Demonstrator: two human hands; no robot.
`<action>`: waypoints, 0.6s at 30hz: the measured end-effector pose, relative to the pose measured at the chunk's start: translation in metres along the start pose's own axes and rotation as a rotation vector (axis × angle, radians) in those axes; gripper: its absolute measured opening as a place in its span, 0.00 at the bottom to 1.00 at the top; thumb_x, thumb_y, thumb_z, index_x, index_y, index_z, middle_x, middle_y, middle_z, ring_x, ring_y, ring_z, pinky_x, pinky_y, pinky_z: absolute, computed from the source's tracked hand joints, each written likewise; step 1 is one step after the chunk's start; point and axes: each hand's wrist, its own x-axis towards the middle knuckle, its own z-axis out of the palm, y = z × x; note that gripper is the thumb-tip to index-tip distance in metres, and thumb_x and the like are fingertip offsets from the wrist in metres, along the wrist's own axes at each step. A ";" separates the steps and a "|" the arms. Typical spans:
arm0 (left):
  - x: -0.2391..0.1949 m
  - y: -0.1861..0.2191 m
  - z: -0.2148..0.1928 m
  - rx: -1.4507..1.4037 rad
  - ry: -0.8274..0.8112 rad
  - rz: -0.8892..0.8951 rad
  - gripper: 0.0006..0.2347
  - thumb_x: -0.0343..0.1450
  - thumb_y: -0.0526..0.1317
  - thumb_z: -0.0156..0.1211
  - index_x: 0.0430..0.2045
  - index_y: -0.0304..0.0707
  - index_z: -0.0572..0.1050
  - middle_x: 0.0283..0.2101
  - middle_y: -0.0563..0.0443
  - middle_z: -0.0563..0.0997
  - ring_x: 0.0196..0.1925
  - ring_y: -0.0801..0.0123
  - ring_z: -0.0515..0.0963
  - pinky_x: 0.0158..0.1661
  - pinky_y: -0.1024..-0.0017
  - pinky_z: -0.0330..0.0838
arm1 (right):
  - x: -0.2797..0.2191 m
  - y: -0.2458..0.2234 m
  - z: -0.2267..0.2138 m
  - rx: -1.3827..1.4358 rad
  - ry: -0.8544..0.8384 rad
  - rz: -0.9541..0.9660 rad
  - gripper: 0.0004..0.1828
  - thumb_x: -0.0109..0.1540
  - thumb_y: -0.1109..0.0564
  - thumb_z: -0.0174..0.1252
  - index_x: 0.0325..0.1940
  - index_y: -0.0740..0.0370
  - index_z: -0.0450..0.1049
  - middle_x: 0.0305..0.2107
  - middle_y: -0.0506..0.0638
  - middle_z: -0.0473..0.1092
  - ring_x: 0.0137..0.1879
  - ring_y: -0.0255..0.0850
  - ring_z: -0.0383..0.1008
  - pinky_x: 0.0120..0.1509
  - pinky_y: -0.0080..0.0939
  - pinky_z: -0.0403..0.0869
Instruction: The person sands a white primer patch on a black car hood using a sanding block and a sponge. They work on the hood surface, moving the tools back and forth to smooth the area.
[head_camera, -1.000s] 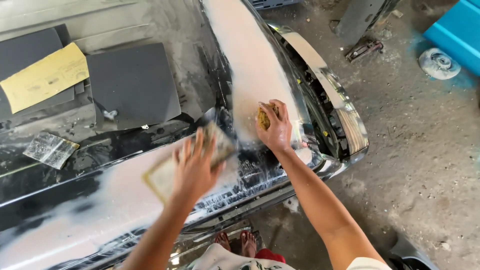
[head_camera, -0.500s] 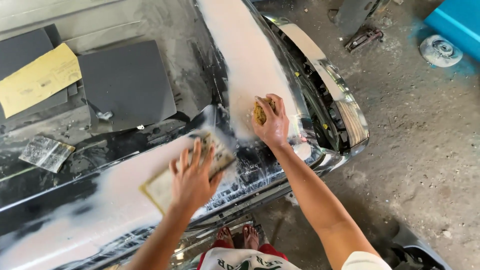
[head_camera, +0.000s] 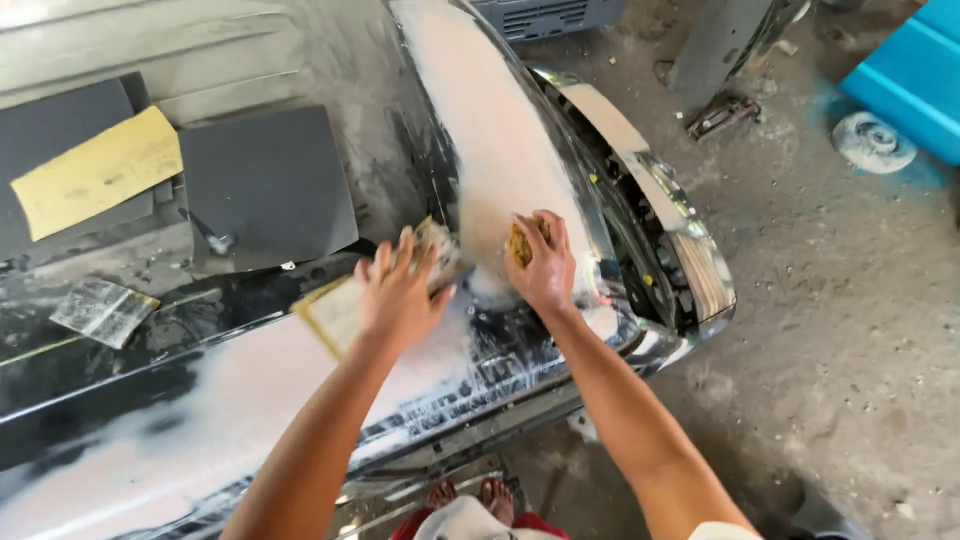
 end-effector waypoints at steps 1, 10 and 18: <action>0.012 0.001 -0.002 -0.001 -0.014 -0.010 0.28 0.69 0.61 0.50 0.63 0.53 0.67 0.69 0.42 0.64 0.66 0.48 0.64 0.54 0.41 0.62 | 0.001 -0.001 0.001 -0.012 0.024 -0.010 0.21 0.56 0.54 0.66 0.54 0.47 0.76 0.52 0.48 0.64 0.59 0.59 0.71 0.44 0.61 0.79; -0.025 0.010 -0.011 -0.013 0.012 -0.009 0.27 0.69 0.60 0.51 0.61 0.53 0.70 0.67 0.42 0.67 0.65 0.48 0.65 0.54 0.43 0.62 | -0.005 0.016 0.010 -0.016 0.018 0.001 0.22 0.55 0.55 0.67 0.54 0.47 0.76 0.54 0.48 0.63 0.60 0.59 0.69 0.46 0.63 0.78; -0.077 0.012 -0.019 -0.055 -0.040 -0.060 0.28 0.69 0.58 0.52 0.64 0.51 0.66 0.69 0.40 0.63 0.66 0.44 0.65 0.57 0.40 0.61 | -0.006 0.010 0.001 0.009 0.007 0.003 0.22 0.56 0.56 0.67 0.54 0.48 0.76 0.54 0.49 0.63 0.60 0.62 0.68 0.46 0.65 0.77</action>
